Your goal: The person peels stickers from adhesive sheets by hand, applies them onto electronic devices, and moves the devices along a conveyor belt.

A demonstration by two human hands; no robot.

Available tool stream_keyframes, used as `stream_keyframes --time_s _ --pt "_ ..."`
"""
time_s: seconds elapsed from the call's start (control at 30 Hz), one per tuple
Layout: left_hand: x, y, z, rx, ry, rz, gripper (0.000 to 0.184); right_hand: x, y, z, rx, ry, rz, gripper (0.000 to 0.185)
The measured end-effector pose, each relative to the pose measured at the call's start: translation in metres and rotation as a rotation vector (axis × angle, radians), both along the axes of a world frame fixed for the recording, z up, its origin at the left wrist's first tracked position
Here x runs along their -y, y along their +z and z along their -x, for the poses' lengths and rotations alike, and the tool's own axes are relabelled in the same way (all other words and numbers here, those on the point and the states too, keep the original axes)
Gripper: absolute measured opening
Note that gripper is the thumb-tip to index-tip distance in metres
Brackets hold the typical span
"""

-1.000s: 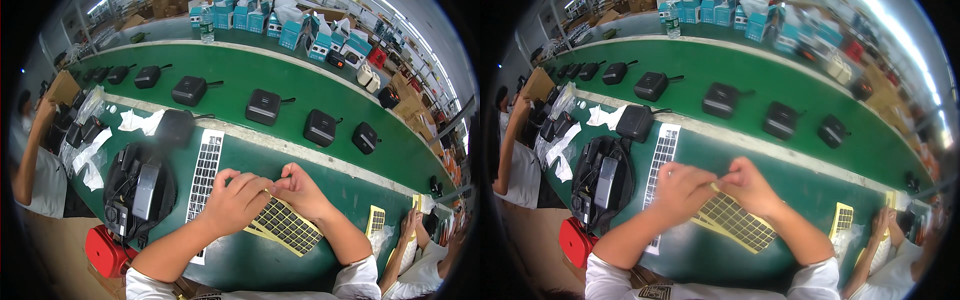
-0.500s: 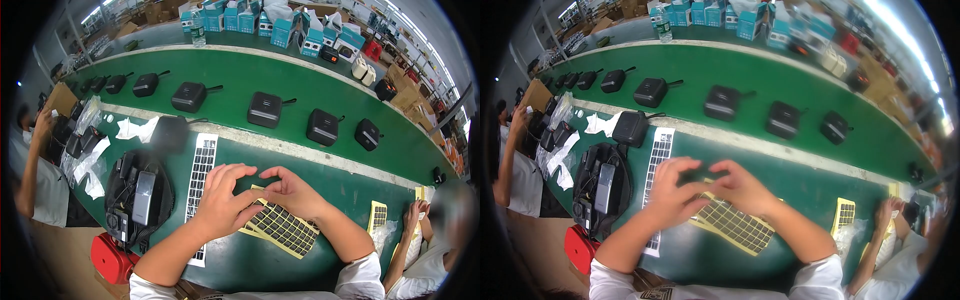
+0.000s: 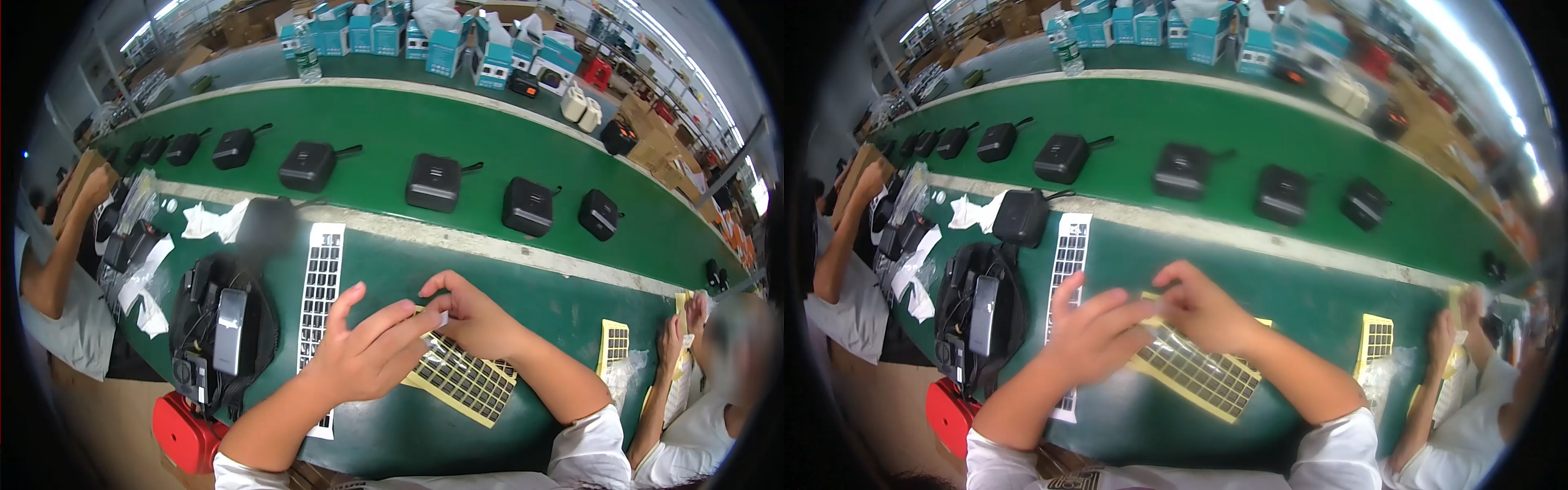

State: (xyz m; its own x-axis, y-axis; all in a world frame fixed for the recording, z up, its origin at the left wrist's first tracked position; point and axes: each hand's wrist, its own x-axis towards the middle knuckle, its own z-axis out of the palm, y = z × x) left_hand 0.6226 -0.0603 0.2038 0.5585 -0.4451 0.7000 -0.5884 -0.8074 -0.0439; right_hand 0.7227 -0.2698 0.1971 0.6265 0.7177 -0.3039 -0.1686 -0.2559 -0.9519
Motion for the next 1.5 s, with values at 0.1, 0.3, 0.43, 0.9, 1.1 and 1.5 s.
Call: stream_keyframes --time_s 0.1,0.3,0.43,0.9,1.1,1.5 --pt "-0.002 0.004 0.005 -0.096 0.025 0.268 0.008 0.022 0.037 -0.027 0.894 0.040 0.361 0.063" --pt "-0.012 0.017 -0.004 -0.283 0.068 0.590 0.006 0.138 0.041 -0.178 1.054 0.050 0.859 0.124" --pt "0.001 0.036 -0.010 -0.486 0.038 0.816 0.007 0.148 0.020 -0.190 0.851 -0.042 0.551 0.107" --pt "0.027 0.090 -0.041 -0.196 -0.036 0.589 0.012 0.028 0.078 -0.041 0.070 0.036 -0.506 0.104" --pt "0.030 0.095 -0.039 -0.093 0.015 0.474 0.017 0.031 0.083 -0.036 -0.011 0.047 -0.497 0.103" --pt "0.037 0.092 -0.036 -0.048 0.070 0.485 0.019 0.032 0.085 -0.031 -0.093 0.038 -0.515 0.100"
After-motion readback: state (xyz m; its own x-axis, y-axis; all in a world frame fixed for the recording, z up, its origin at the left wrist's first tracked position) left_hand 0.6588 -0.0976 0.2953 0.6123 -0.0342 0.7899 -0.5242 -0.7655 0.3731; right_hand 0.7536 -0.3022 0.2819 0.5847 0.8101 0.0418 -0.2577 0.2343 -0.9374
